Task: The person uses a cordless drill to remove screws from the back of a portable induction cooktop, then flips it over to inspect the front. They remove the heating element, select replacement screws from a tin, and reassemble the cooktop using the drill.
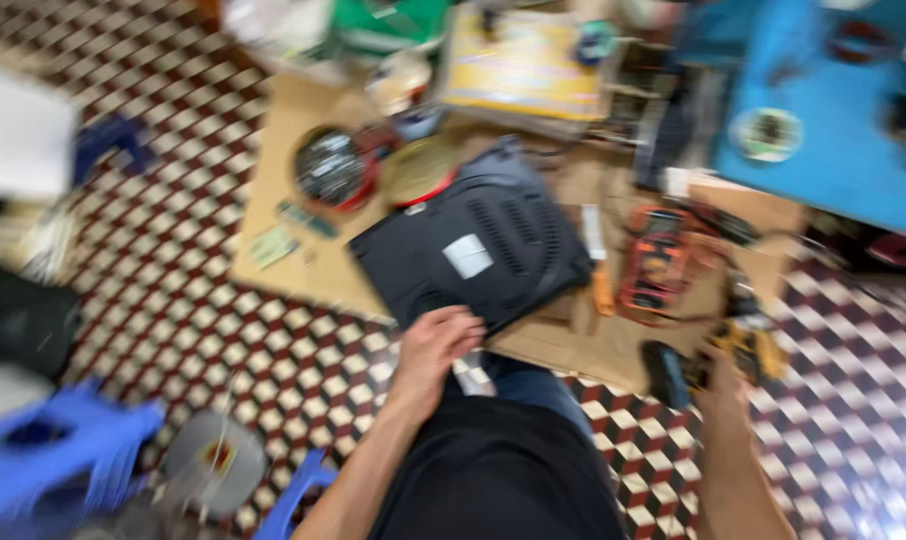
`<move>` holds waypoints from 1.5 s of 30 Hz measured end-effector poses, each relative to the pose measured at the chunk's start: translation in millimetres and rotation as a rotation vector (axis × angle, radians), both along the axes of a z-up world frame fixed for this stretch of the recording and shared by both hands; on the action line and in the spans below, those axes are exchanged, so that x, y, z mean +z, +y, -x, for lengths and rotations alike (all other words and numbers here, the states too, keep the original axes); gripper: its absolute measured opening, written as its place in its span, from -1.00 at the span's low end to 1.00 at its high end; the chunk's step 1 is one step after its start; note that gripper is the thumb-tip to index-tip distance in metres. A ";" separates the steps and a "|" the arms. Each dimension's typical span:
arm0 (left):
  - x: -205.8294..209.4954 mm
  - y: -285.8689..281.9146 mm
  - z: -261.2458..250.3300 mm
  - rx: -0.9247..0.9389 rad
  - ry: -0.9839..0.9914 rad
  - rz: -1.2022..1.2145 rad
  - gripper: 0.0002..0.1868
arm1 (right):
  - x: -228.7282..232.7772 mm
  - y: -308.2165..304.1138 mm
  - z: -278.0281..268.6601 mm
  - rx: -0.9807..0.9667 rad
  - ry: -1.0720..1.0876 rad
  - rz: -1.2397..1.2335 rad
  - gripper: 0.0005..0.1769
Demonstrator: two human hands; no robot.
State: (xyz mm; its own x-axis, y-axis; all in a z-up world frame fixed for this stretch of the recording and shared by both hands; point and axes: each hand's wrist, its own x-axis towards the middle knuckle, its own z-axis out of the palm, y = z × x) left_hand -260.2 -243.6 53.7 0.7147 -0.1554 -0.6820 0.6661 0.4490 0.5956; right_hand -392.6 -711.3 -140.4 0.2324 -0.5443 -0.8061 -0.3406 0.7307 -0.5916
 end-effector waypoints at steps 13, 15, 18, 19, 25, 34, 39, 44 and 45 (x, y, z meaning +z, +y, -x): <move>6.6 -57.6 -9.9 0.043 0.014 0.376 -0.66 | 150.3 51.7 39.1 0.610 -0.216 0.453 -0.75; 13.8 -57.5 -16.5 0.086 0.019 0.423 -0.69 | 196.5 84.0 3.6 0.859 -0.257 0.631 -0.68; 16.7 -48.3 -21.2 0.208 0.042 0.453 -0.72 | 255.3 138.0 -40.0 1.332 -0.376 1.144 -0.59; 15.4 -44.1 -24.1 0.261 0.048 0.458 -0.72 | 266.7 157.2 -52.5 1.429 -0.447 1.332 -0.55; -13.0 17.5 -26.0 0.545 0.065 0.231 -0.74 | 287.9 242.4 -88.1 1.230 -0.503 0.635 -0.46; -18.5 79.3 -34.3 0.625 0.144 0.409 -0.74 | 275.8 292.3 -110.3 1.223 -0.510 0.378 -0.42; -17.1 100.0 -49.9 0.595 0.158 0.468 -0.70 | 268.4 310.1 -120.3 1.199 -0.522 0.402 -0.42; -22.4 120.9 -67.7 0.521 0.200 0.490 -0.72 | 260.9 313.5 -129.1 1.244 -0.365 0.455 -0.45; -25.4 126.0 -69.9 0.502 0.223 0.497 -0.73 | 257.5 310.6 -129.7 1.262 -0.312 0.461 -0.44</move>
